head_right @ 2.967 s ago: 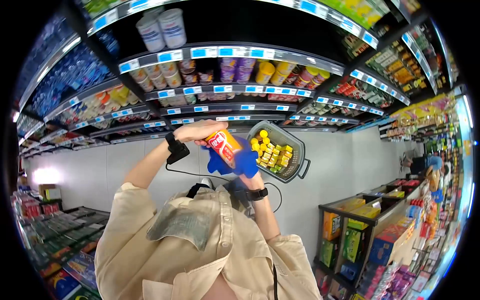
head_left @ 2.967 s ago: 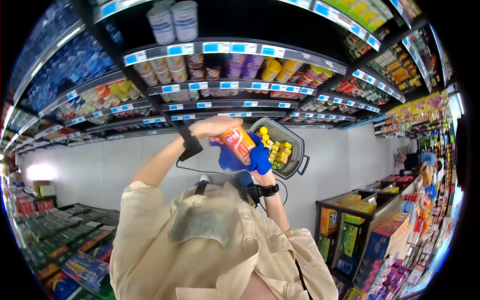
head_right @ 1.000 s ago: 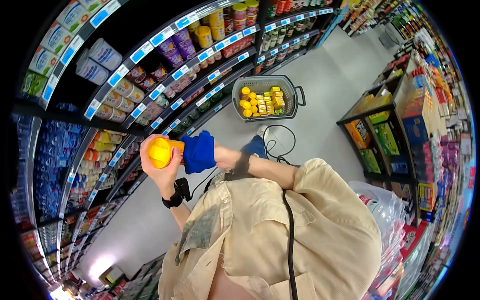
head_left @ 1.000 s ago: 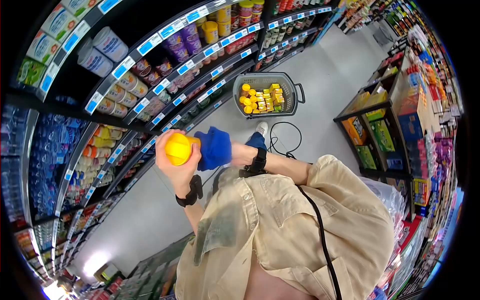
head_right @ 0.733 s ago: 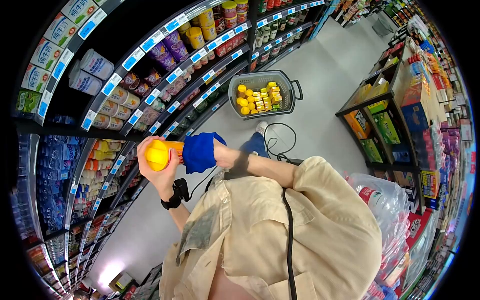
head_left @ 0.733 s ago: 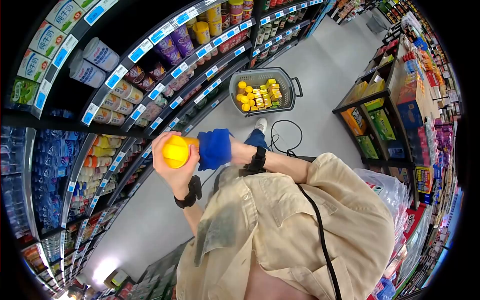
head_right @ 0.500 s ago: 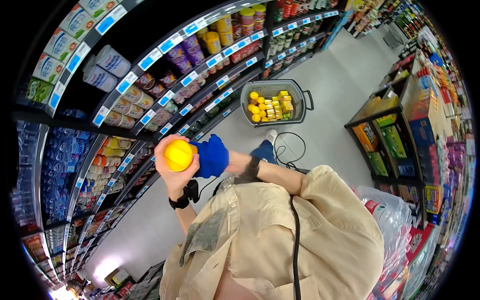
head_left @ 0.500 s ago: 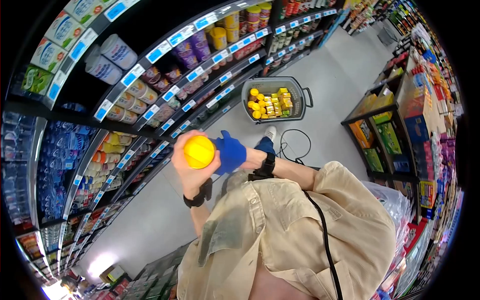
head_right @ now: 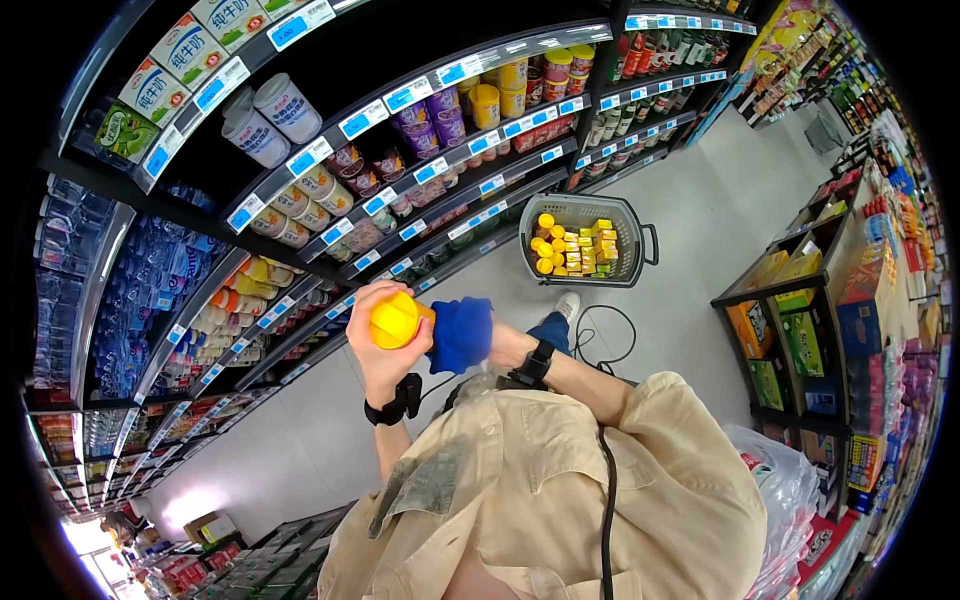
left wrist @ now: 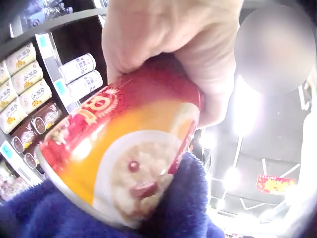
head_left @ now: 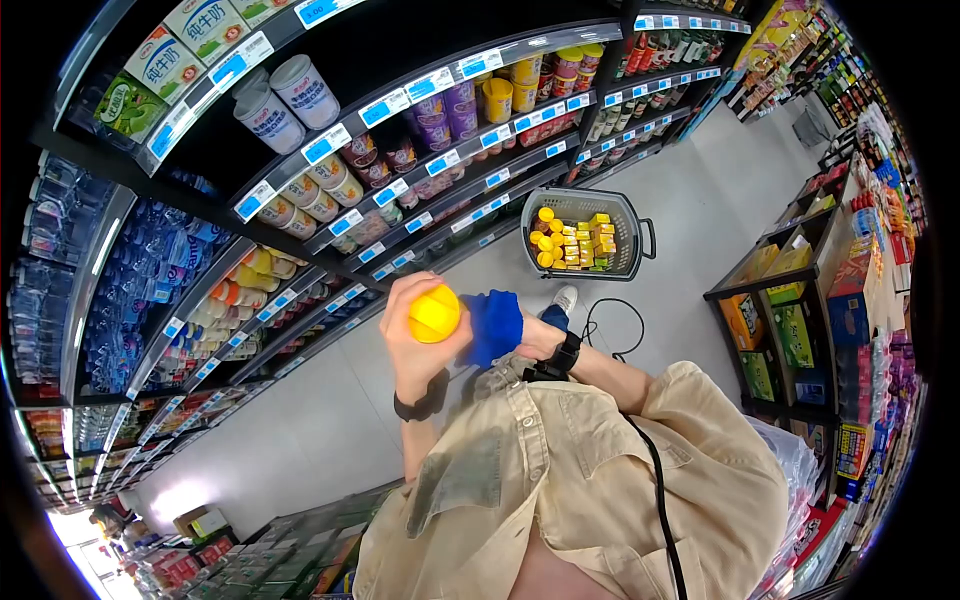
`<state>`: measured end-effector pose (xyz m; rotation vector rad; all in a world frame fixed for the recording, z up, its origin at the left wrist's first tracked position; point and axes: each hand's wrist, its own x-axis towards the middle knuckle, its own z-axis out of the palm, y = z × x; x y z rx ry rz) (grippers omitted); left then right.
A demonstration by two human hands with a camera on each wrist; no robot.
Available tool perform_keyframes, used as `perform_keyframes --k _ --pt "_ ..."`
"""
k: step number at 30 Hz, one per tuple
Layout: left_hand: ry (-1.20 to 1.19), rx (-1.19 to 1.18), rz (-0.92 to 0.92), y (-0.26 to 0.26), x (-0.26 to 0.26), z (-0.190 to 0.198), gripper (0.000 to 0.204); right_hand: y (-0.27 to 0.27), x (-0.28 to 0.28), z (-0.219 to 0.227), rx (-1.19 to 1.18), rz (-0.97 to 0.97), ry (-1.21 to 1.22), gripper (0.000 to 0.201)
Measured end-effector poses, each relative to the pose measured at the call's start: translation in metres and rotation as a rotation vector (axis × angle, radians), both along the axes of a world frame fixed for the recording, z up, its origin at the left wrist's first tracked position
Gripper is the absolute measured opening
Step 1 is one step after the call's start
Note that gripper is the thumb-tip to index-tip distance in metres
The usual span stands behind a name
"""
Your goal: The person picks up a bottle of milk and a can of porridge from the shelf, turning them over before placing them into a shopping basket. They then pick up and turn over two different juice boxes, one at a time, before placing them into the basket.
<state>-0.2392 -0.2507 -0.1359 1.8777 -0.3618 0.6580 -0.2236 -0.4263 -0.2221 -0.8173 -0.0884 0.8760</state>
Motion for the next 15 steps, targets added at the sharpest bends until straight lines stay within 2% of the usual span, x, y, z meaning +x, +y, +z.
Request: perform_keyframes --k 3,5,6,8,9,11,12,14,15 --pt "-0.010 -0.048 -0.056 -0.004 -0.001 0.001 0.058 0.000 0.000 -0.003 -0.055 0.029 -0.143 0.018" --pt "0.008 -0.025 -0.098 -0.005 -0.003 0.002 0.060 0.000 0.000 -0.018 -0.137 0.024 -0.448 0.023" --pt "0.015 -0.013 -0.120 -0.006 -0.004 0.002 0.061 0.002 0.001 -0.034 -0.200 0.004 -0.683 0.027" --pt "0.024 -0.049 -0.143 -0.007 -0.003 -0.001 0.061 0.003 0.000 -0.044 -0.205 0.024 -0.772 0.032" --pt "0.028 -0.066 -0.156 -0.008 -0.003 -0.003 0.062 0.002 -0.001 -0.042 -0.148 0.062 -0.623 0.035" --pt "0.044 -0.082 -0.164 -0.008 -0.005 -0.005 0.062 0.002 0.000 -0.037 -0.284 0.097 -0.746 0.044" --pt "0.054 -0.090 -0.168 -0.009 -0.006 -0.006 0.062 0.001 -0.001 -0.022 -0.479 0.096 -1.014 0.050" --pt "0.117 -0.254 -0.174 -0.012 -0.011 -0.012 0.061 0.000 -0.002 -0.003 -0.422 0.081 -0.754 0.053" --pt "0.148 -0.335 -0.178 -0.013 -0.012 -0.015 0.060 0.001 -0.002 0.004 -0.165 0.063 -0.232 0.050"
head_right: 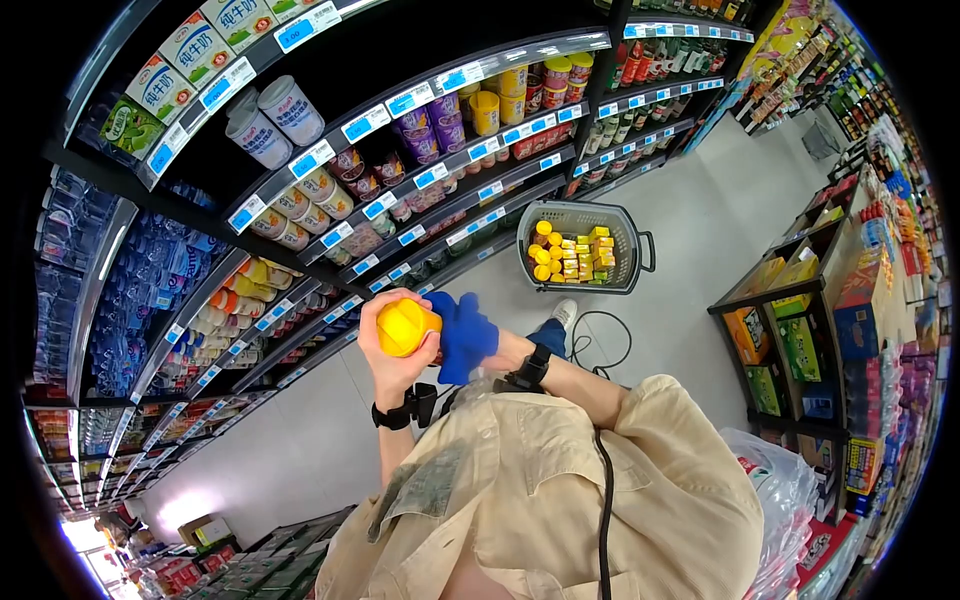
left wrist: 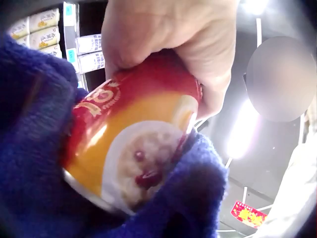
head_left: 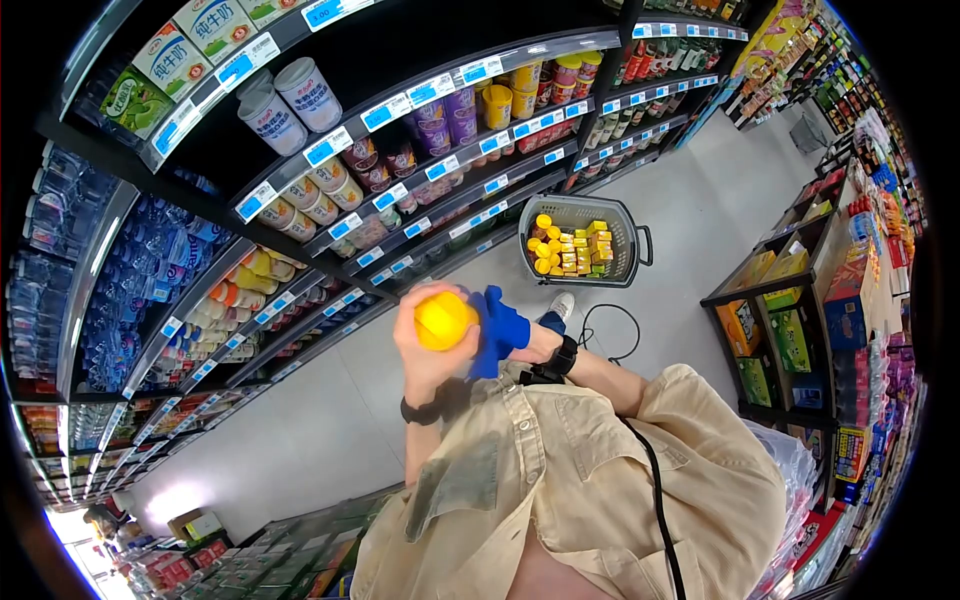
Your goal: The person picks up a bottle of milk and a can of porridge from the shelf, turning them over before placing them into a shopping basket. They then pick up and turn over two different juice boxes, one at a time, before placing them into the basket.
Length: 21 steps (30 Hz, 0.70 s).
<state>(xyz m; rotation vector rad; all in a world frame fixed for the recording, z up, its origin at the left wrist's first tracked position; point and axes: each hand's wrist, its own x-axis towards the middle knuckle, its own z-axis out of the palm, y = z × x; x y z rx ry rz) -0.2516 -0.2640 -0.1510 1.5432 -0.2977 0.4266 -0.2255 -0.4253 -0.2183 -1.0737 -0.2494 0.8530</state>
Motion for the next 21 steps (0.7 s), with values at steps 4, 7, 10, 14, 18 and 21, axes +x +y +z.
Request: perform_keyframes --k 4,7,10,14,18,21 --pt "0.076 -0.140 0.089 -0.002 -0.002 -0.007 0.055 0.006 -0.001 -0.013 -0.035 -0.070 -0.048 0.053" --pt "0.124 -0.274 0.139 0.000 -0.002 -0.014 0.052 0.004 0.002 -0.012 -0.287 0.013 -0.471 0.053" --pt "0.137 -0.229 0.183 -0.004 -0.003 -0.012 0.050 0.000 0.000 0.023 -0.444 0.003 -1.030 0.049" --pt "0.139 -0.028 0.382 -0.022 -0.007 -0.018 0.046 0.010 -0.015 -0.003 -0.250 -0.284 -0.888 0.050" --pt "0.107 0.175 0.488 -0.046 -0.012 -0.015 0.051 0.011 -0.025 0.006 -0.332 -0.462 -0.951 0.052" --pt "0.126 0.209 0.359 -0.047 -0.018 0.001 0.050 0.007 -0.024 0.015 -0.214 -0.423 -0.748 0.048"
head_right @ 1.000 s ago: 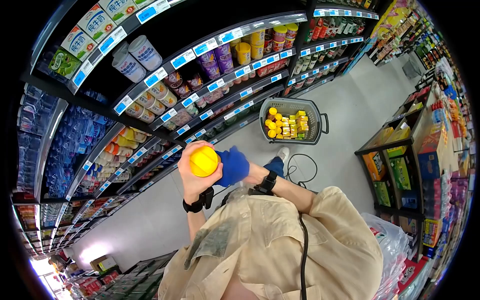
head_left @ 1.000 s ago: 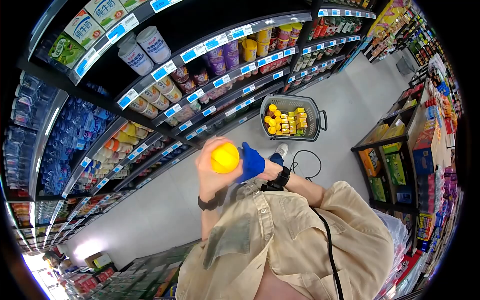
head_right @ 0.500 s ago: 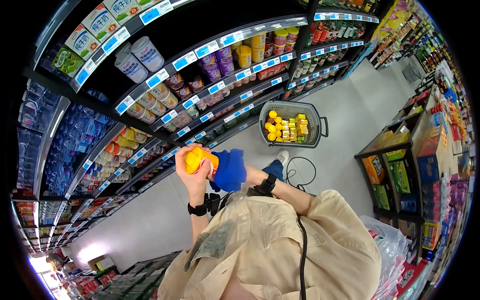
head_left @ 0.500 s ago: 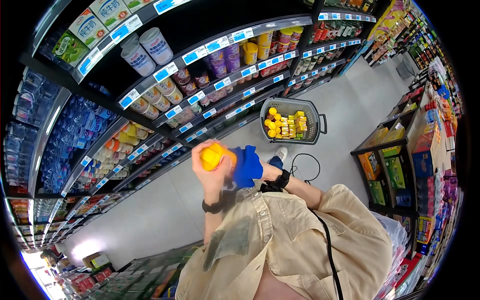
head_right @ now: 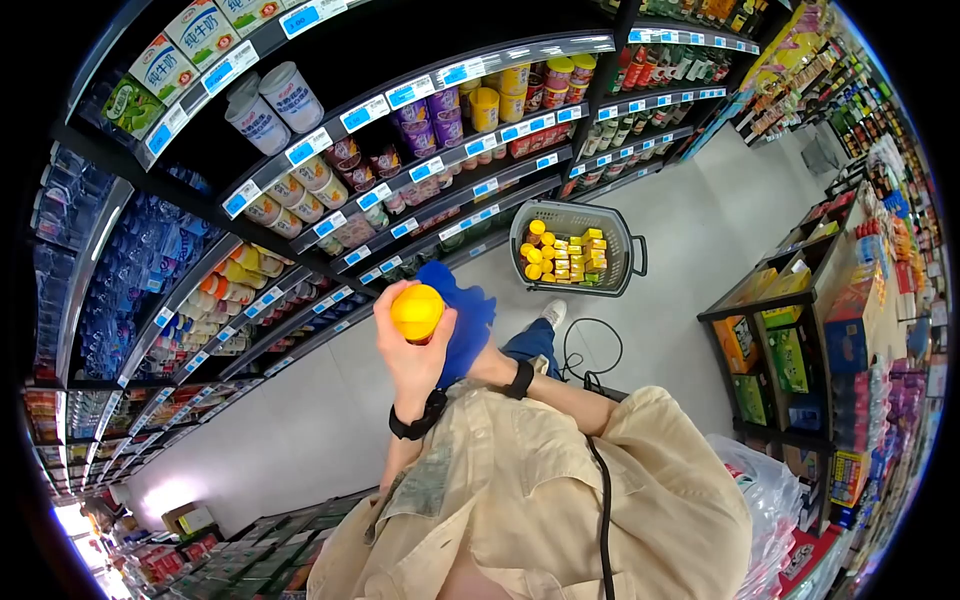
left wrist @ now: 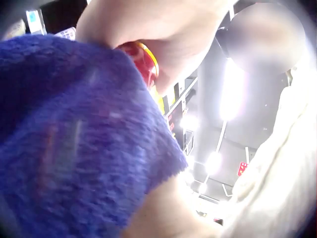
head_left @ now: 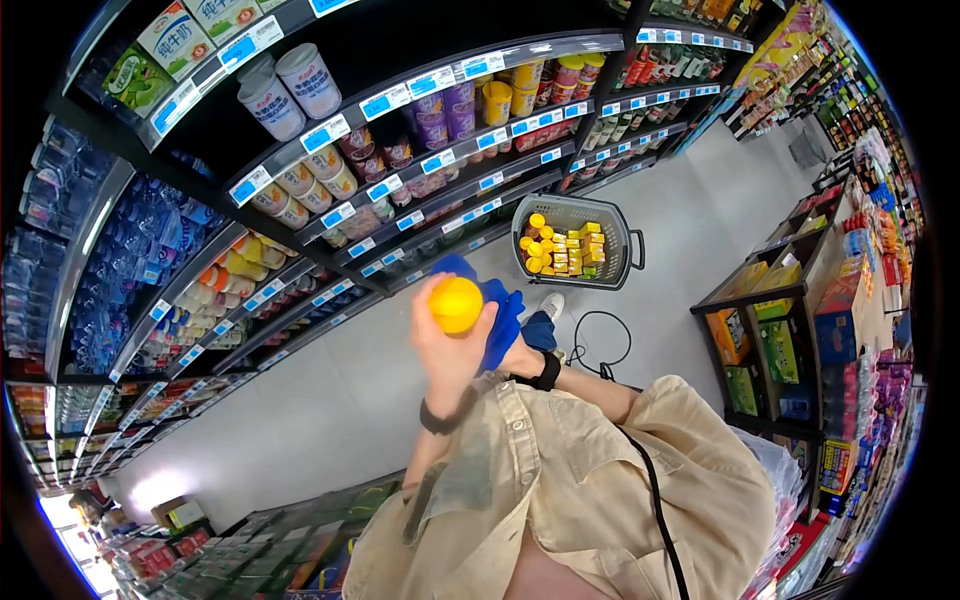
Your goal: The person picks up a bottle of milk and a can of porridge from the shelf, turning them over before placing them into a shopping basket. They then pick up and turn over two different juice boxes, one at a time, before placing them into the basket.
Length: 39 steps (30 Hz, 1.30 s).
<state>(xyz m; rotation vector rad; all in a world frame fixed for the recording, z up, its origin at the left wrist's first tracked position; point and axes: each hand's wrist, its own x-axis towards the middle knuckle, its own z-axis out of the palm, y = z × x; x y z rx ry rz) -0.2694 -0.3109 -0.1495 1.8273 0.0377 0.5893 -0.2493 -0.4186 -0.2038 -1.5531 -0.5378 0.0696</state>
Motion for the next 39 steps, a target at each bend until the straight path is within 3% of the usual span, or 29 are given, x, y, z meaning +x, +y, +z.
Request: perform_keyframes --k 3,4,7,9,11,12,15,16,17,20,21,24,25,29,31,34,39 --pt "0.017 -0.386 -0.160 0.004 -0.003 0.006 0.042 -0.004 0.006 0.027 0.114 0.000 0.023 0.041" --pt "-0.021 -0.346 -0.133 0.005 -0.003 0.003 0.041 -0.007 0.009 0.030 0.026 -0.018 0.088 0.031" --pt "0.142 -0.392 -0.051 0.023 -0.013 -0.014 0.032 -0.016 0.013 -0.011 0.314 0.126 0.378 0.030" --pt "0.267 -0.398 -0.249 0.034 -0.014 -0.027 0.030 -0.022 0.014 -0.032 0.405 -0.133 0.318 0.039" --pt "0.322 -0.482 -0.379 0.032 -0.012 -0.036 0.029 -0.032 0.017 -0.043 0.572 -0.069 0.558 0.033" --pt "0.320 -0.565 -0.411 0.025 -0.010 -0.036 0.029 -0.036 0.013 -0.039 0.357 -0.094 0.392 0.026" --pt "0.396 -0.703 -0.433 0.018 -0.006 -0.027 0.030 -0.038 0.011 -0.034 0.181 -0.078 0.306 0.025" --pt "0.470 -0.739 -0.434 0.020 -0.004 -0.024 0.030 -0.031 0.009 -0.016 0.307 -0.123 0.358 0.022" --pt "0.546 -0.774 -0.434 0.022 -0.003 -0.023 0.031 -0.032 0.010 -0.018 0.256 -0.053 0.367 0.022" --pt "0.628 -0.751 -0.467 0.027 0.000 -0.026 0.033 -0.043 0.012 -0.039 0.198 0.095 0.394 0.027" --pt "0.541 -0.680 -0.478 0.026 0.000 -0.032 0.034 -0.045 0.012 -0.048 0.237 0.105 0.410 0.030" --pt "0.252 -0.437 -0.524 0.016 0.004 -0.070 0.045 -0.048 0.012 -0.049 0.467 0.057 0.455 0.036" --pt "0.372 -0.442 -0.522 0.016 0.004 -0.061 0.051 -0.043 0.013 -0.045 0.567 0.047 0.479 0.037" --pt "0.407 -0.541 -0.597 0.017 0.003 -0.047 0.057 -0.019 0.014 -0.019 0.939 -0.013 0.602 0.042" --pt "0.370 -0.552 -0.548 0.015 0.000 -0.046 0.065 -0.012 0.014 0.002 0.785 -0.117 0.401 0.042" --pt "0.266 -0.520 -0.416 0.009 -0.003 -0.047 0.070 -0.007 0.015 0.018 0.732 -0.167 0.303 0.041" --pt "-0.019 -0.052 -0.190 0.010 -0.006 -0.052 0.065 -0.006 0.014 0.024 0.756 -0.124 0.353 0.038"
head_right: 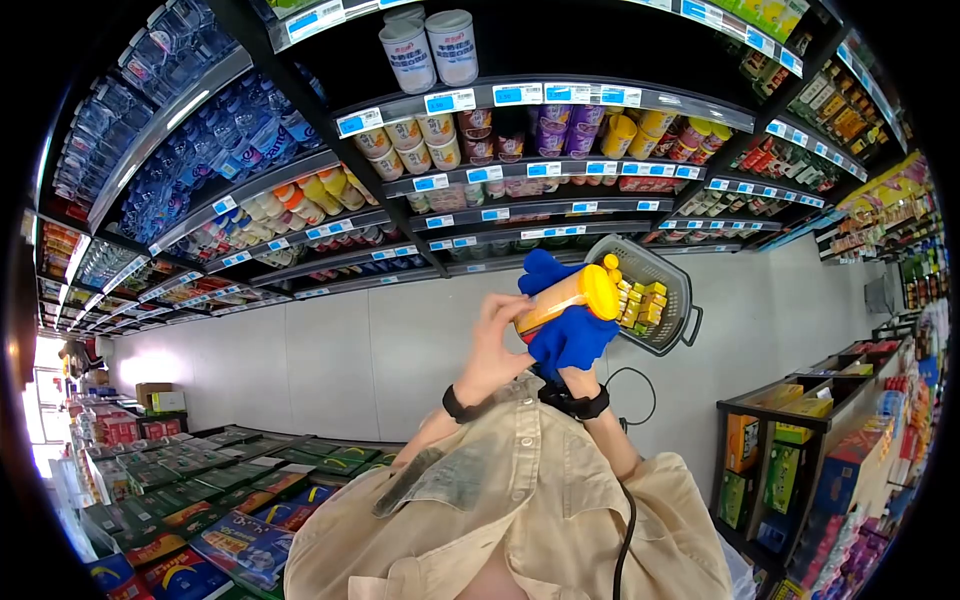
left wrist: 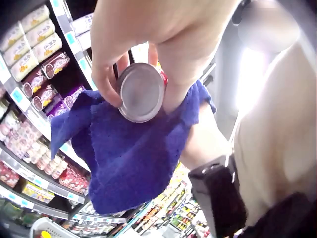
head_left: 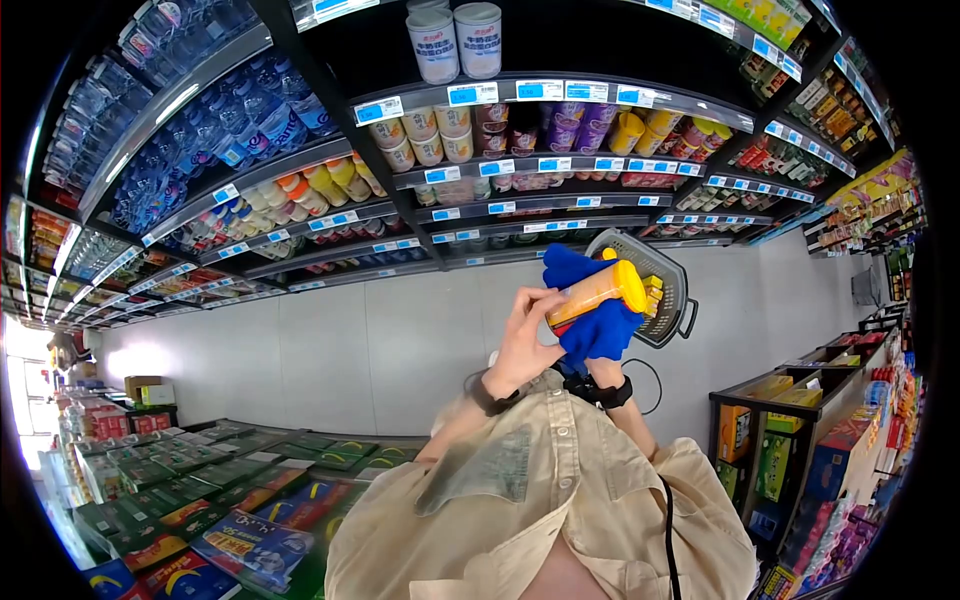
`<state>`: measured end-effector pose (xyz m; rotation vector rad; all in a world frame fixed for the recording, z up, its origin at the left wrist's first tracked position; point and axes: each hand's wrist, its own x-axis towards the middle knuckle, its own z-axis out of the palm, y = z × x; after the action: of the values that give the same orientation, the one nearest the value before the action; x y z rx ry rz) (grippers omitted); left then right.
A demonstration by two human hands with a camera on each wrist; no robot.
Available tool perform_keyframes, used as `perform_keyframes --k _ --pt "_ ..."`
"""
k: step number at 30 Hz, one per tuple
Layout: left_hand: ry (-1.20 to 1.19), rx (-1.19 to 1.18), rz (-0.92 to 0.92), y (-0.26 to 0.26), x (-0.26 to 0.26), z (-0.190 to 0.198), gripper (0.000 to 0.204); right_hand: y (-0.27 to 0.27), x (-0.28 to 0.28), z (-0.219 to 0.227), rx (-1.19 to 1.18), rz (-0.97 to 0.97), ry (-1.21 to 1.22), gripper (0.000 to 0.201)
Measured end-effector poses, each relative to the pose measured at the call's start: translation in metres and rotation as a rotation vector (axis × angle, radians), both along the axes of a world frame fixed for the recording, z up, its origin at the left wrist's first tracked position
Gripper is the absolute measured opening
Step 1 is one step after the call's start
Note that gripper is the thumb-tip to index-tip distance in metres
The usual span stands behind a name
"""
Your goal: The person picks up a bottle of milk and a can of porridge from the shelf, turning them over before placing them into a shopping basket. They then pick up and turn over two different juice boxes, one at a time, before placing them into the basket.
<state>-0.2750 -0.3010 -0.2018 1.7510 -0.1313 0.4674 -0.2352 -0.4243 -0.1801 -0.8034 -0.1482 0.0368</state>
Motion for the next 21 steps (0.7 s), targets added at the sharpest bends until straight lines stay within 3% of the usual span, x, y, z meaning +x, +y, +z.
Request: perform_keyframes --k 4,8,11,13,14,17,20,21 --pt "-0.125 0.174 0.097 0.001 -0.003 -0.004 0.061 -0.002 -0.001 0.001 0.032 0.029 0.021 0.036" --pt "-0.146 0.165 0.098 0.000 -0.004 0.003 0.061 -0.002 0.003 0.003 0.002 0.037 0.034 0.035" --pt "-0.127 0.135 0.070 0.005 -0.003 0.011 0.060 -0.004 0.004 0.007 -0.147 -0.045 0.081 0.027" --pt "-0.026 -0.238 -0.034 -0.005 -0.004 0.001 0.060 -0.011 0.002 0.012 -0.103 0.091 0.132 0.022" --pt "0.016 -0.388 -0.095 -0.007 -0.005 0.004 0.059 -0.018 0.004 -0.010 -0.228 0.084 0.036 0.018" --pt "0.107 -0.462 -0.138 -0.007 -0.003 -0.003 0.051 -0.036 0.008 -0.063 -0.641 -0.015 -0.283 0.009" --pt "0.223 -0.531 -0.210 0.000 -0.005 -0.008 0.038 -0.041 0.008 -0.079 -0.855 -0.118 -0.453 0.010" --pt "0.218 -0.526 -0.258 0.001 -0.007 -0.009 0.035 -0.041 0.007 -0.053 -1.062 -0.186 -0.638 0.010"
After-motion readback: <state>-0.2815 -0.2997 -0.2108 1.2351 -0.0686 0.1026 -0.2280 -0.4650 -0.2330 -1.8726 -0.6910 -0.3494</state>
